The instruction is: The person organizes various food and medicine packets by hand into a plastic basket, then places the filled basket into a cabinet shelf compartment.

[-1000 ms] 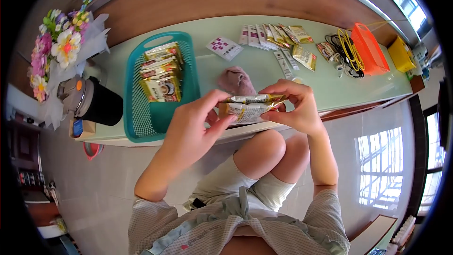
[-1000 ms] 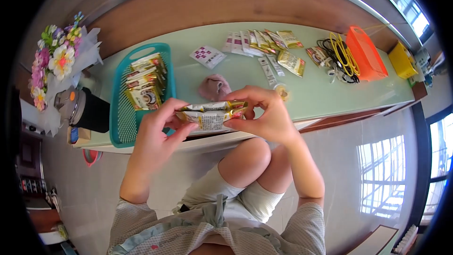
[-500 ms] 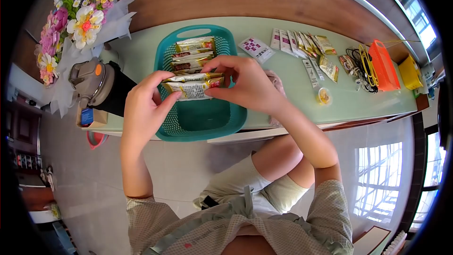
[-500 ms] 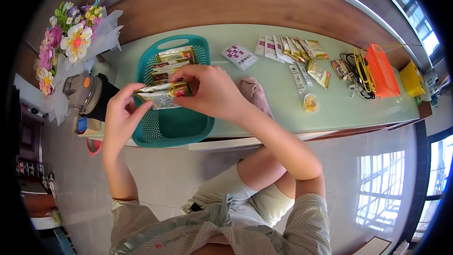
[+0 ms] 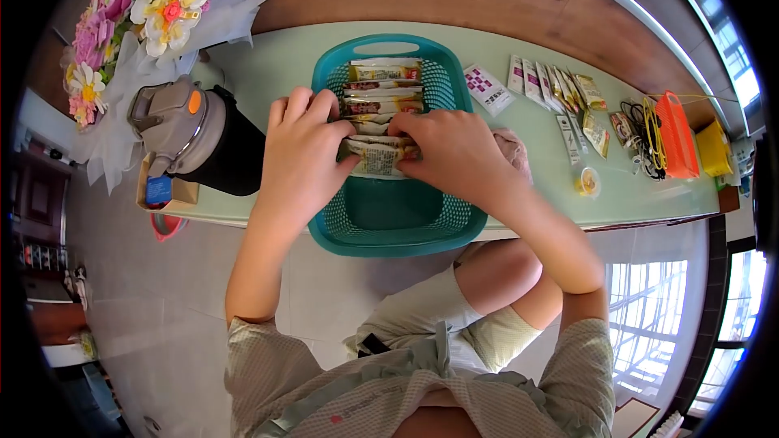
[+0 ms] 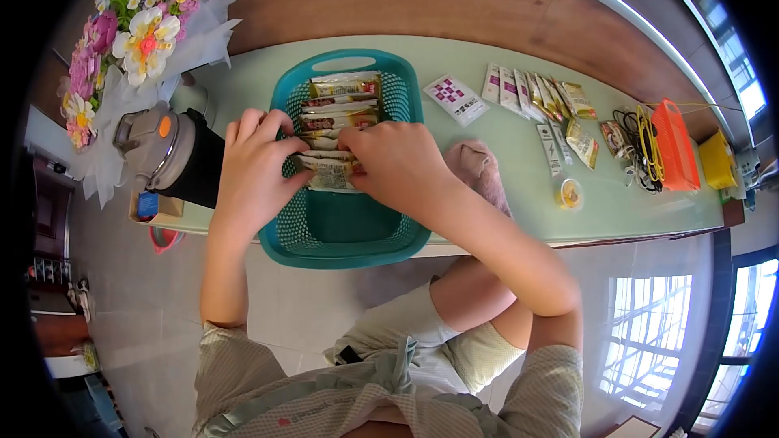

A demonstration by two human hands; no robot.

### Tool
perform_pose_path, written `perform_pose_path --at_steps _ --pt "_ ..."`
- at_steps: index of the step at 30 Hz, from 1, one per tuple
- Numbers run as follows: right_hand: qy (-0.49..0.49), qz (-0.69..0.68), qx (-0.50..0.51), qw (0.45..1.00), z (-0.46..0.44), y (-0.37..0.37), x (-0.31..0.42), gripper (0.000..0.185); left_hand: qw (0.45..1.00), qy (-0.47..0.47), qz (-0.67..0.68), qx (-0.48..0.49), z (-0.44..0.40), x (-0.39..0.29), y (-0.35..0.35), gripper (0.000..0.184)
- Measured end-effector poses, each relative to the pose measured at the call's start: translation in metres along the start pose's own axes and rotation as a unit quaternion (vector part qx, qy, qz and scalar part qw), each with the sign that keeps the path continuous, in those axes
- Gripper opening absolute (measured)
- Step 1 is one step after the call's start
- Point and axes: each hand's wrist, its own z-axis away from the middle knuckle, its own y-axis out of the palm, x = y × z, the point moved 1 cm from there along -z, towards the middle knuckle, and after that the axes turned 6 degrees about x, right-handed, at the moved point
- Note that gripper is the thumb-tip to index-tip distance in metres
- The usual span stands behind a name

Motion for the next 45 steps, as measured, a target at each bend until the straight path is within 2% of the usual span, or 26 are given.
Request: perform_pose_path --at_steps 6,15,21,25,28,31,34,38,42,45 --pt "-0.03 0.027 -0.027 0.999 -0.004 0.005 0.005 0.03 1.0 -0.028 -0.001 -0.006 0.004 0.001 0.005 0.026" --pt "-0.005 -0.056 -0.012 0.998 0.001 0.0 0.005 0.039 0.999 -0.026 0.013 0.019 0.009 0.008 0.004 0.033" --pt "-0.013 -0.067 -0.088 0.994 0.011 -0.01 0.001 0.034 0.999 -0.026 0.018 -0.02 0.019 -0.004 -0.004 0.04" --pt "-0.013 -0.106 -0.183 0.977 0.022 -0.016 -0.008 0.022 0.997 -0.017 0.055 -0.057 0.018 -0.03 -0.013 0.039" --pt "0.008 -0.125 -0.212 0.969 0.039 -0.024 -0.011 0.015 0.988 0.028 0.148 -0.027 0.014 -0.062 -0.022 0.039" --pt "0.007 -0.143 -0.246 0.959 0.06 -0.027 -0.019 0.011 0.969 0.1 0.215 -0.063 0.006 -0.096 -0.022 0.038" --pt "0.03 -0.133 -0.253 0.958 0.084 -0.028 -0.03 0.01 0.949 0.144 0.268 -0.079 -0.003 -0.127 -0.018 0.039" --pt "0.05 -0.106 -0.258 0.959 0.119 -0.03 -0.05 0.019 0.926 0.177 0.325 -0.076 -0.017 -0.165 -0.002 0.039" --pt "0.115 -0.072 -0.26 0.956 0.152 -0.032 -0.071 0.025 0.911 0.192 0.359 -0.07 -0.035 -0.2 0.021 0.038" --pt "0.16 -0.106 -0.245 0.95 0.175 -0.035 -0.09 0.023 0.903 0.201 0.372 -0.073 -0.051 -0.22 0.04 0.037"
